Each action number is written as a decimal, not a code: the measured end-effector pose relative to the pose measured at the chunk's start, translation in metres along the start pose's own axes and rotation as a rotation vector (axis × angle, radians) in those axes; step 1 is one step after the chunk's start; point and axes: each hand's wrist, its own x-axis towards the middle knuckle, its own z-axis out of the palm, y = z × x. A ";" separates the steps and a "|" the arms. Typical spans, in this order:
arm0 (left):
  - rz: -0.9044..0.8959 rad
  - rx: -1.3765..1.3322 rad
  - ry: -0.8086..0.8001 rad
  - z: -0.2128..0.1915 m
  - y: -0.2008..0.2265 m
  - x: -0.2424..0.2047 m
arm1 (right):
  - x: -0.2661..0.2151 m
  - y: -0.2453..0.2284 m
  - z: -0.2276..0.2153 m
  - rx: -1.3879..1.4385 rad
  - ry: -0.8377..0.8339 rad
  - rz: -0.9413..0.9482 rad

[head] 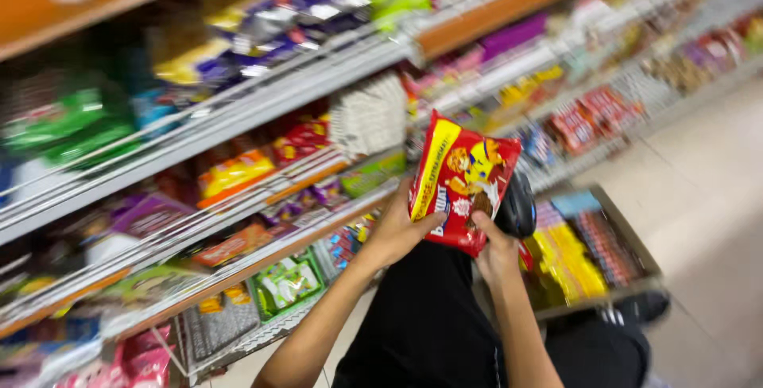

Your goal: The person scans snacks from a box using a handheld scanner and places them onto the supermarket shelves.

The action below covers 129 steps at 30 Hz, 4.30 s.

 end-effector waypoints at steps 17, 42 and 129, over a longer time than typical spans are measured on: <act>0.389 0.908 0.629 -0.202 0.184 -0.165 | 0.017 -0.016 0.214 -0.211 -0.676 -0.118; 0.818 1.120 0.650 -0.433 0.302 -0.063 | 0.061 -0.097 0.463 -0.444 -0.805 -0.458; -0.144 0.727 -0.767 0.494 -0.428 0.151 | 0.014 -0.063 -0.286 -1.412 0.720 0.031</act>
